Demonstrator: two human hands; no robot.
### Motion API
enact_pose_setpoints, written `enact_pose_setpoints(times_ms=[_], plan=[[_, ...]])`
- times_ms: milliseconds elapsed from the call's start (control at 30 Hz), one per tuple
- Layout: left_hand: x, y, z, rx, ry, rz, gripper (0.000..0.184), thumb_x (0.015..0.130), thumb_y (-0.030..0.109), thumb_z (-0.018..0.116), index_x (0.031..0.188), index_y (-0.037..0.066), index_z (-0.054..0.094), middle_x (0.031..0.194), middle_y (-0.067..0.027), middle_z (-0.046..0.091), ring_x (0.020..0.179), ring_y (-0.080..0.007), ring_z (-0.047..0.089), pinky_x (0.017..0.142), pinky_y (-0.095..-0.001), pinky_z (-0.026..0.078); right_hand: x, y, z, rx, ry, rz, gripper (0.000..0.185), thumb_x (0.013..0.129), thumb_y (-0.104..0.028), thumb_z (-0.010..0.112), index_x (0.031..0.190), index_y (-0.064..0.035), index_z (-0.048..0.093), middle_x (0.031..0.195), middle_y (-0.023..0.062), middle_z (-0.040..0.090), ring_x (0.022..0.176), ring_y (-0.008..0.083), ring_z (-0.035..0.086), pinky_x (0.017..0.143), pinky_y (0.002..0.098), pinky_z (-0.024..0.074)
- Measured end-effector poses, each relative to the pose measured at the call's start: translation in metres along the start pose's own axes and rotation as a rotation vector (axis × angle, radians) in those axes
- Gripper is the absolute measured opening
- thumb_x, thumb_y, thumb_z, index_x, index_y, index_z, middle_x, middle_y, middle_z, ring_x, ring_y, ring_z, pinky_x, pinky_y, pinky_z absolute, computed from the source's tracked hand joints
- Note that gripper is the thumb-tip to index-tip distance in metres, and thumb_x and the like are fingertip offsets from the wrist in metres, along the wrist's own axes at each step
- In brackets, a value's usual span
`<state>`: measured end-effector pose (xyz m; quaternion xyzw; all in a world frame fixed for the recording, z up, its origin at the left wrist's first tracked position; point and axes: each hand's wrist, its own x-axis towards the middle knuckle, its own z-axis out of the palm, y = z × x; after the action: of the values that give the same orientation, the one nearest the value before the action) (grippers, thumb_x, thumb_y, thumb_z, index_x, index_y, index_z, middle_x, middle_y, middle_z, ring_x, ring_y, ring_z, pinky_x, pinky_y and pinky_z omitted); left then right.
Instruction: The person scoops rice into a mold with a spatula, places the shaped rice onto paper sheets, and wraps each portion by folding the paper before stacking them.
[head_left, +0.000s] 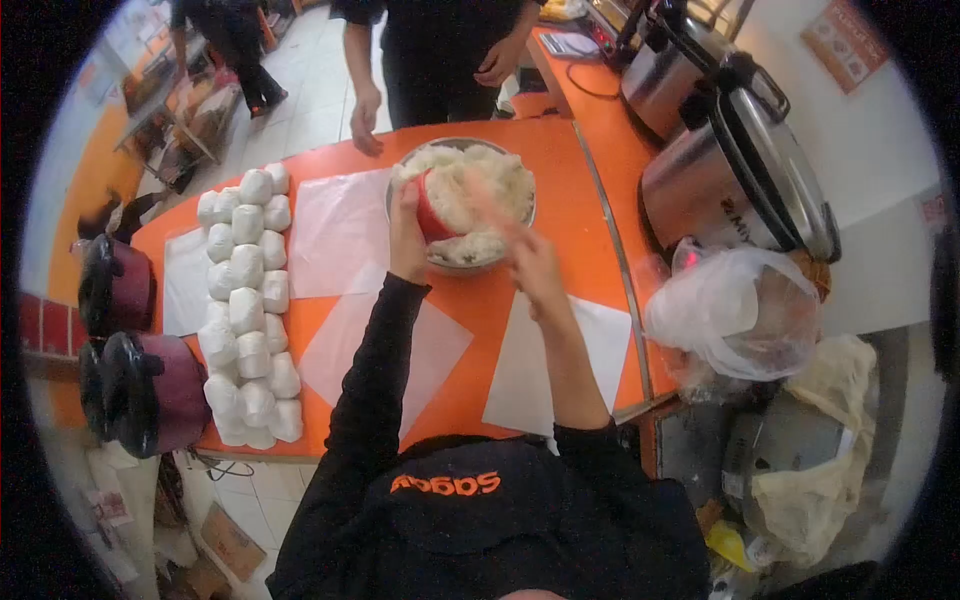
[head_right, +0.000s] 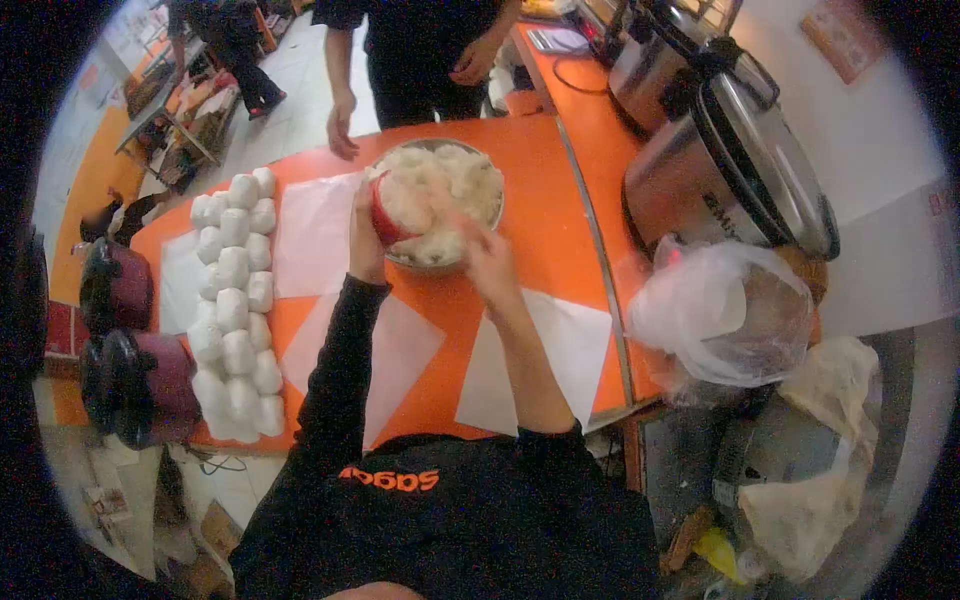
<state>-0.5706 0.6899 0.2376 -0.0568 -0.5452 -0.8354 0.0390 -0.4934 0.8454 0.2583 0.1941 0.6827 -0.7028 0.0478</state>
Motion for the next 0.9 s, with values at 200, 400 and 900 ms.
enact_pose_setpoints(times_ms=[200, 400, 900], plan=[[0.003, -0.031, -0.014, 0.124, -0.043, 0.075, 0.046, 0.097, 0.041, 0.042, 0.122, 0.004, 0.050, 0.113, -0.0090, 0.055, 0.099, -0.0207, 0.055, 0.086, -0.0312, 0.045, 0.000, 0.036, 0.025, -0.267, 0.001, -0.440, 0.040, 0.098, -0.028, 0.046, 0.121, 0.0022, 0.057, 0.099, 0.0120, 0.067, 0.089, 0.0205, 0.063, 0.078, 0.0329, 0.0480], [0.027, -0.053, -0.051, -0.302, -0.122, -0.288, 0.056, 0.089, 0.051, 0.051, 0.124, 0.007, 0.051, 0.119, -0.0080, 0.058, 0.105, -0.0221, 0.058, 0.079, -0.0386, 0.055, 0.022, 0.018, 0.003, -0.482, 0.182, -0.507, 0.039, 0.093, -0.035, 0.051, 0.113, -0.0032, 0.061, 0.098, 0.0257, 0.063, 0.095, 0.0333, 0.063, 0.080, 0.0414, 0.0488], [-0.059, -0.006, -0.095, -0.809, -0.420, -0.257, 0.061, 0.086, 0.058, 0.051, 0.129, 0.015, 0.046, 0.125, -0.0086, 0.053, 0.111, -0.0317, 0.054, 0.087, -0.0494, 0.049, -0.024, 0.034, 0.009, -0.476, 0.532, -0.995, 0.013, 0.083, -0.016, 0.063, 0.081, -0.0030, 0.061, 0.090, 0.0122, 0.060, 0.093, 0.0268, 0.054, 0.076, 0.0406, 0.0426]])
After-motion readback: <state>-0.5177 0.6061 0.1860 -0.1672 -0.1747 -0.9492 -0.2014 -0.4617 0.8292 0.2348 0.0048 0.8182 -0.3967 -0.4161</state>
